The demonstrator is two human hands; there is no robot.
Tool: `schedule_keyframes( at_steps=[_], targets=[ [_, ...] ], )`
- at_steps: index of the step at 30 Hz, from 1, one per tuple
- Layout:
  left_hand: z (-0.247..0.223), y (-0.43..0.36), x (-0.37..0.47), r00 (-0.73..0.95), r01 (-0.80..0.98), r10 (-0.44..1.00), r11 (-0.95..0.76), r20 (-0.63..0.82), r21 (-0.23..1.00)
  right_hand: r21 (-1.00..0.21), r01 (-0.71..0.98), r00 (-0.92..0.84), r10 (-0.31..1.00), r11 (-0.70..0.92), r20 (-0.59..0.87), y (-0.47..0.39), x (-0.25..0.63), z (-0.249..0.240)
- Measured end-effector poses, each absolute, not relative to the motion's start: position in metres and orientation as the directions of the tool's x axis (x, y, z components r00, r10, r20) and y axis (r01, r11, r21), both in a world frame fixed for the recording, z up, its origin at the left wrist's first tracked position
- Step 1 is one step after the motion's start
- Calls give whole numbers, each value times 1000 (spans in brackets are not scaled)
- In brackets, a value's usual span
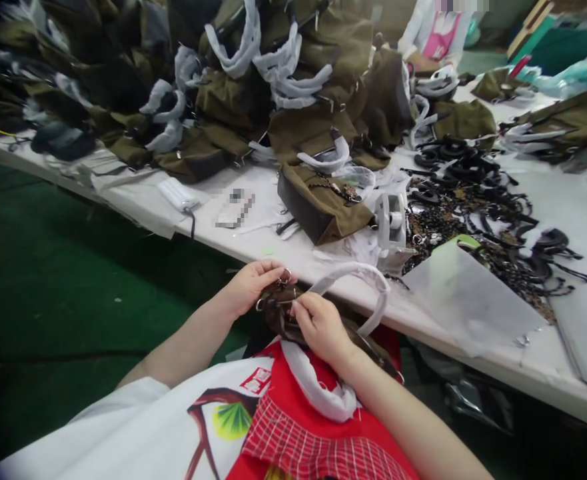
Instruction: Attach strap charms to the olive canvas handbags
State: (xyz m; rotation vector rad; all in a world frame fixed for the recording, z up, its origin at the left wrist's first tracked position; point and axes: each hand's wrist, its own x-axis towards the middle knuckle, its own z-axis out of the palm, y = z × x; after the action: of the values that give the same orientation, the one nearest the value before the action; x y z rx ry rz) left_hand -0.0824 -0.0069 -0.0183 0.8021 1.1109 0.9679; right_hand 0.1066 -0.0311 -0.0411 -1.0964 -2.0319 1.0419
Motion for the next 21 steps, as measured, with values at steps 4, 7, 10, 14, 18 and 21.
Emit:
schedule_keyframes(
  at_steps=[4,7,10,14,18,21],
  targets=[
    [-19,3,-96,-101,201,993,82,-62,976,-851,395,-486,865,346,126,-29,106,-42],
    [-19,15,-108,-196,233,981,56,-9,971,-851,401,-486,866,340,118,-27,107,-43],
    [-18,24,-113,-220,141,975,62,-30,988,-849,406,-486,867,338,113,-25,108,-44],
    [-15,28,-111,-230,8,972,52,-49,999,-875,400,-456,887,273,69,-23,113,-48],
    [-14,22,-105,-66,-74,986,150,-155,986,-898,388,-432,901,206,20,-22,116,-51],
    [-15,16,-103,-26,83,981,192,-190,978,-902,382,-429,903,203,21,-23,116,-49]
  ],
)
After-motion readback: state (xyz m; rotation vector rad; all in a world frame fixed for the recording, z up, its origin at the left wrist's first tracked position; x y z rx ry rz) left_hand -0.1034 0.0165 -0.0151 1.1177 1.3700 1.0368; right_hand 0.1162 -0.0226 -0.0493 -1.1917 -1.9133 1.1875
